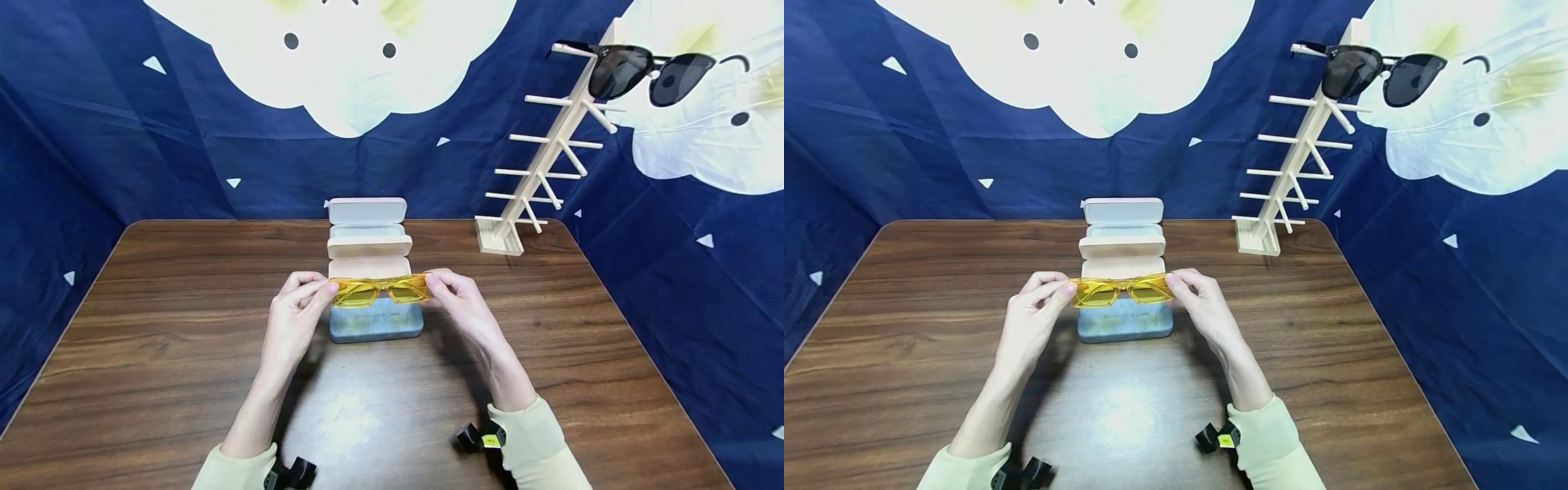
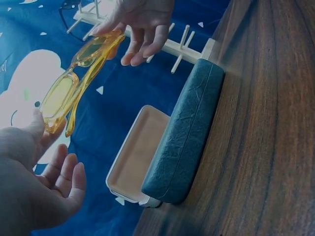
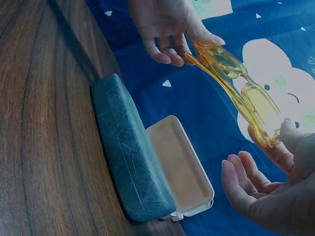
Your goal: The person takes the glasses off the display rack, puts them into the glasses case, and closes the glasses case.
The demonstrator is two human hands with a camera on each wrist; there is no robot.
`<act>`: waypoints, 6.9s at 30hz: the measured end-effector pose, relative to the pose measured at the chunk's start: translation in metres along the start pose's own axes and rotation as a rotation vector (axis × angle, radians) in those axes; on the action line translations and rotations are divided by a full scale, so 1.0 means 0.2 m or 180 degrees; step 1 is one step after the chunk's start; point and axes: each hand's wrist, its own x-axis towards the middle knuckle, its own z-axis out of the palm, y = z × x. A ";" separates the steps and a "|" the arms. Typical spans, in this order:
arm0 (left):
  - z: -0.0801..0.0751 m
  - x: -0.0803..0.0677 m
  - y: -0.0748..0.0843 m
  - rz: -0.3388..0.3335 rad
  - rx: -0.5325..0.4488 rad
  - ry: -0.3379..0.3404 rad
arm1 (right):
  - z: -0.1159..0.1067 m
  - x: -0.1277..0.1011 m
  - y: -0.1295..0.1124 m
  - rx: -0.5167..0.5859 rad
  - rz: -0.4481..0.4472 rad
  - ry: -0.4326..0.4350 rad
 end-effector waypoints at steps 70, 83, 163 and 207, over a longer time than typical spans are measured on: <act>-0.07 0.39 -0.13 0.0079 0.1127 -0.0668 | -0.05 0.37 0.10 -0.0958 0.0298 0.0220; -0.07 0.45 -0.19 -0.0068 0.1381 -0.0859 | -0.08 0.46 0.15 -0.1064 0.0520 -0.0055; 0.00 0.56 -0.38 0.0022 0.1740 -0.0757 | -0.06 0.59 0.31 -0.1708 0.0728 0.0402; -0.12 0.72 -0.23 -0.1641 0.0932 -0.1929 | -0.18 0.64 0.18 -0.0799 0.1634 -0.0510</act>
